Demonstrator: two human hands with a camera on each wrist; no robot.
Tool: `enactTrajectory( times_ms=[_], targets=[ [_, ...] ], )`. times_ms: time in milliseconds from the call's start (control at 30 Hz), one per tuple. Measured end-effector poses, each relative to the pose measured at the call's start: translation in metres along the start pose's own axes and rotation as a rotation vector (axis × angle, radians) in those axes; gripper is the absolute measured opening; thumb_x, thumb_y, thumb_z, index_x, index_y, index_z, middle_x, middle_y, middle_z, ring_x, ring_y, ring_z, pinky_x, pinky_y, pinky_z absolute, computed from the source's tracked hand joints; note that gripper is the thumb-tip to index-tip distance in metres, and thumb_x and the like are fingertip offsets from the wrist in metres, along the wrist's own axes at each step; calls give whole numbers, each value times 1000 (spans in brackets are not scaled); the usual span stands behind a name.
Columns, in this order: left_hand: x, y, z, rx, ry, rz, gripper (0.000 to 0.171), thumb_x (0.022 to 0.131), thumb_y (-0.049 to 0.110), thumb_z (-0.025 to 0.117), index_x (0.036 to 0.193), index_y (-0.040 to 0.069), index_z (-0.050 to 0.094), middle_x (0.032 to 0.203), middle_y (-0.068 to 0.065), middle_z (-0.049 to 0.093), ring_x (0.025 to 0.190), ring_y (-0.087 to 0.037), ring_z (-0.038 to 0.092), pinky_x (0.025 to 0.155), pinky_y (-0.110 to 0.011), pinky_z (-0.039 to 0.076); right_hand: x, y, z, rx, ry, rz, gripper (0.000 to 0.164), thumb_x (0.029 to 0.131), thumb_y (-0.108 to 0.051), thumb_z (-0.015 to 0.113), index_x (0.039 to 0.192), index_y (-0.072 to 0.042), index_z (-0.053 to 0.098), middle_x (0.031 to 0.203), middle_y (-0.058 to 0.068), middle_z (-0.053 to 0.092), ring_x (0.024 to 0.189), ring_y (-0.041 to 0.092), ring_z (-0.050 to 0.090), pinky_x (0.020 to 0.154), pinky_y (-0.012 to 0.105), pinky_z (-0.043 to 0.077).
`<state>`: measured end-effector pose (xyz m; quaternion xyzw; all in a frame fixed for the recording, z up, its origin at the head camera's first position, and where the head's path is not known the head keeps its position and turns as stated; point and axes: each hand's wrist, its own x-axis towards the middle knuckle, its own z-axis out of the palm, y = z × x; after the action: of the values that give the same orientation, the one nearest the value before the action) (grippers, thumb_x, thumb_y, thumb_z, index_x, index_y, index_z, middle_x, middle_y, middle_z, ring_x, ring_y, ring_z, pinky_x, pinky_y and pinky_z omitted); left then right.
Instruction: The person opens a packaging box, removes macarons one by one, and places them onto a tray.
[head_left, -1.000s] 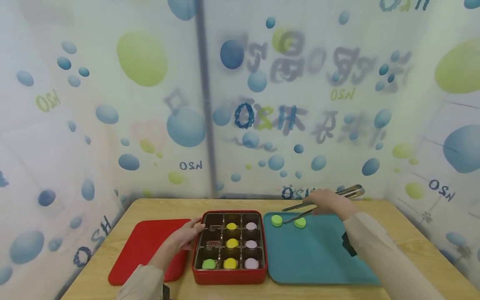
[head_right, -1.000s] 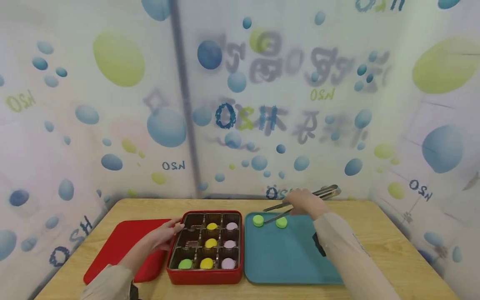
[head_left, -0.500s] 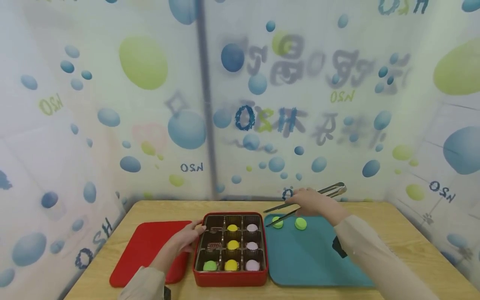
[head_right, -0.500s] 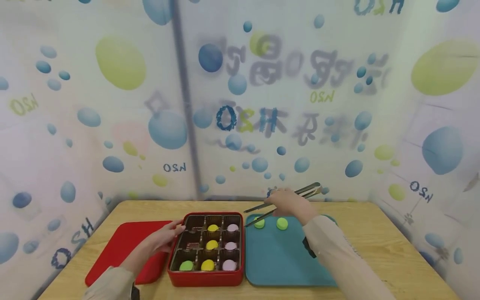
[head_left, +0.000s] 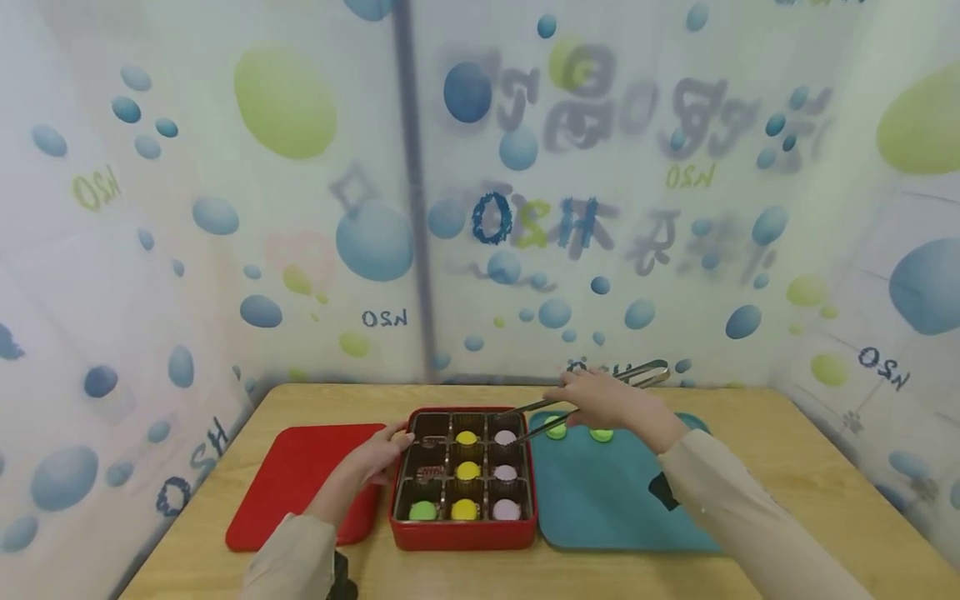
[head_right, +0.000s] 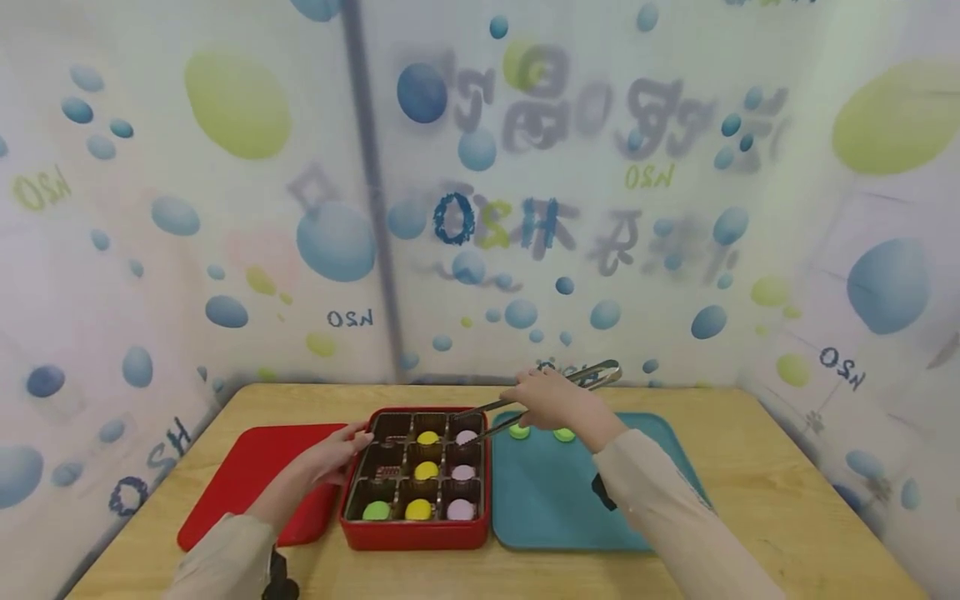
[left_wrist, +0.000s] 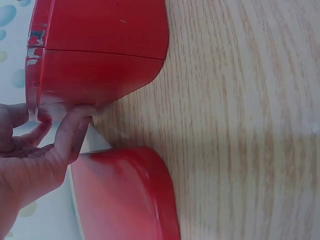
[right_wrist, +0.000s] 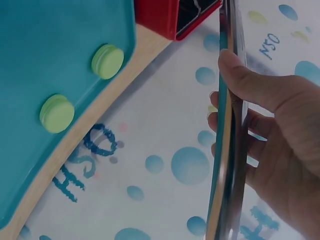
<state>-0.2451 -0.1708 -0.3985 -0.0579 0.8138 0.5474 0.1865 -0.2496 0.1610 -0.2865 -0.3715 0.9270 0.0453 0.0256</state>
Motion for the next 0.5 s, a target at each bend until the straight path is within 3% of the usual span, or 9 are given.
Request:
enactTrajectory(
  times_ms=[500],
  targets=[
    [5, 4, -3, 0, -11, -40, 55, 99, 27, 38, 145, 7, 16, 136, -29, 35, 120, -43, 41, 85, -57, 46, 23, -37, 5, -64, -21, -134, 46, 86, -26, 62, 129, -15, 52, 106, 8, 56, 90, 21, 53, 77, 35, 44]
  ],
)
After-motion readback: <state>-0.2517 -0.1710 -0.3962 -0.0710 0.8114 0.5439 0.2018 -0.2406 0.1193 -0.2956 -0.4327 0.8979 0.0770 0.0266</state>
